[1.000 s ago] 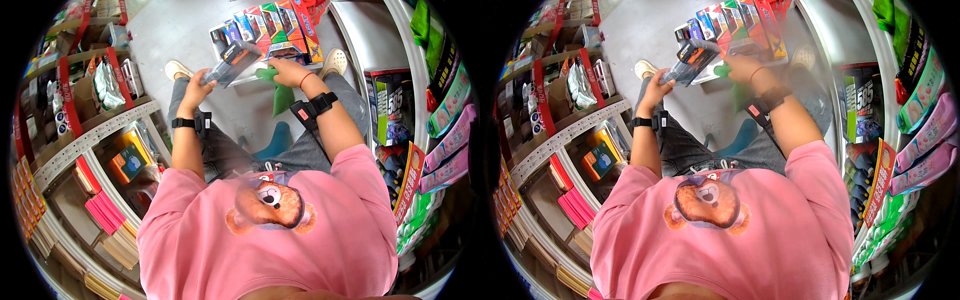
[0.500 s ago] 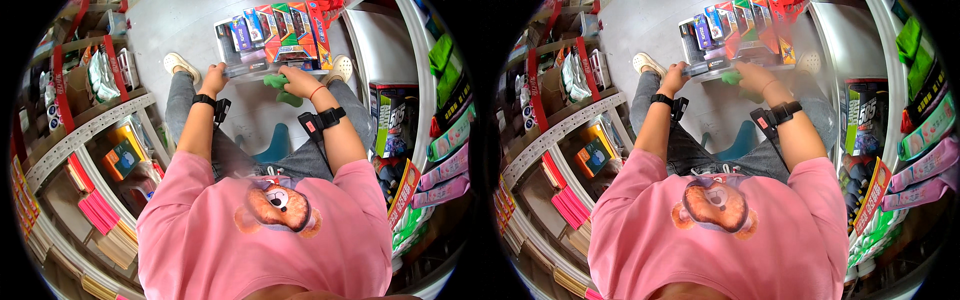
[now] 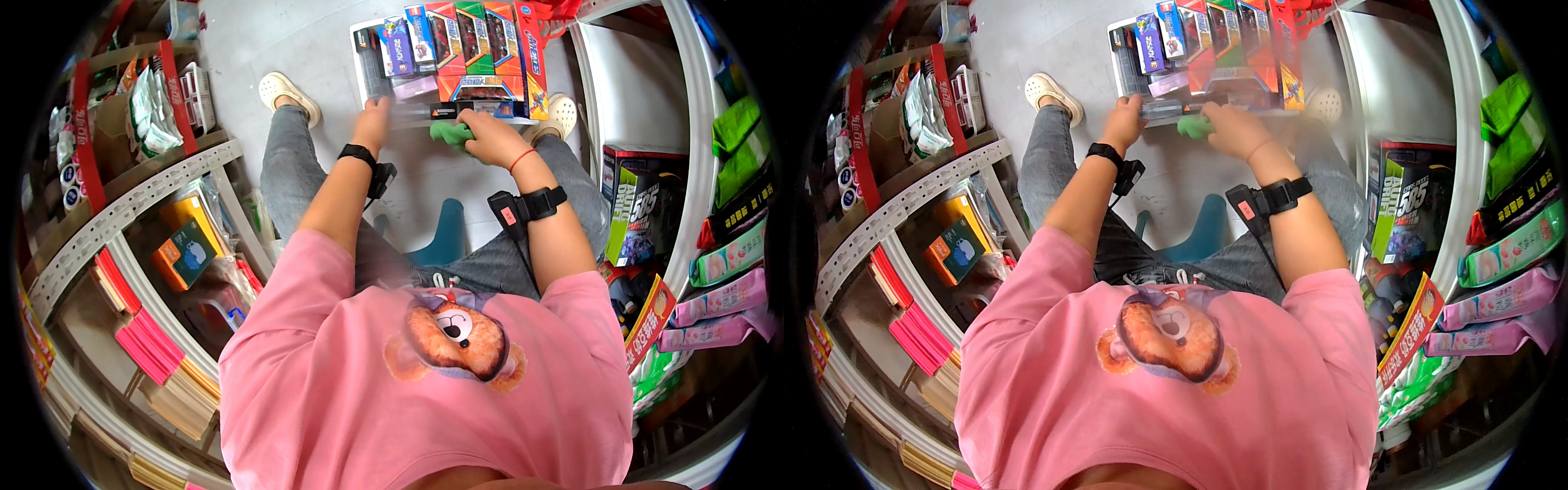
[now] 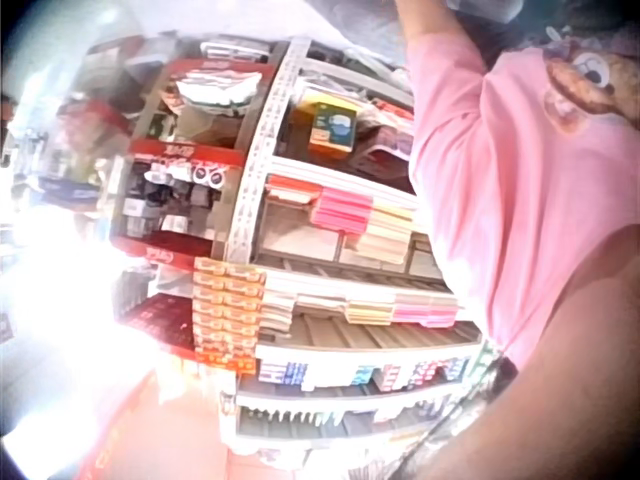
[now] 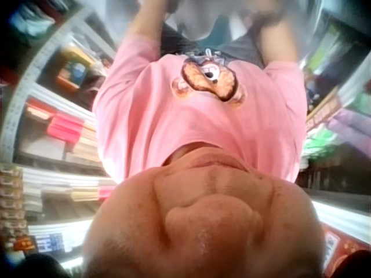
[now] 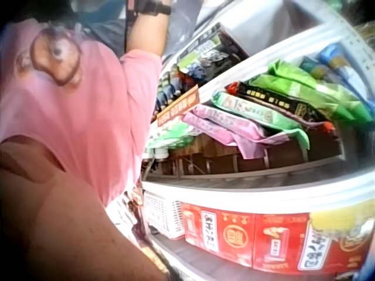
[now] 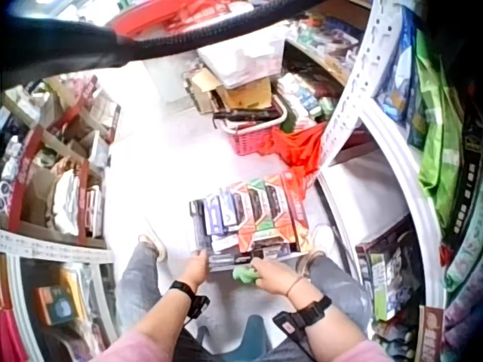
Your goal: The person wipes several boxed toys and games with a green cloth and places them one by one into a clear plastic bin.
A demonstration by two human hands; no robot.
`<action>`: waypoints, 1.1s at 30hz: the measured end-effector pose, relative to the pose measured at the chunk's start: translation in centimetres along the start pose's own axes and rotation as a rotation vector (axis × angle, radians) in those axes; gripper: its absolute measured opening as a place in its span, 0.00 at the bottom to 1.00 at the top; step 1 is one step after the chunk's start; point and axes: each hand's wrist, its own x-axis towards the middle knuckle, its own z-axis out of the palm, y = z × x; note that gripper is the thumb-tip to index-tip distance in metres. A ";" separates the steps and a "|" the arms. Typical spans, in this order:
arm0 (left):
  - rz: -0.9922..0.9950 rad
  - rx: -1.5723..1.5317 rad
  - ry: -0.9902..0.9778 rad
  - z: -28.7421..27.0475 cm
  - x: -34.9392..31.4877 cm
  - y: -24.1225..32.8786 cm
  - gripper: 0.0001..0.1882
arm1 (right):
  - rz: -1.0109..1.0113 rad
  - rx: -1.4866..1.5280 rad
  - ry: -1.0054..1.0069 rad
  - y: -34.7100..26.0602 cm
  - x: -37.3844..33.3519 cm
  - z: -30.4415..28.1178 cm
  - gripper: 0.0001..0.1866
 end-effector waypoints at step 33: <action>0.000 0.304 -0.155 4.4 5.8 1.4 0.21 | 0.024 0.056 0.062 0.8 -1.8 -0.6 0.19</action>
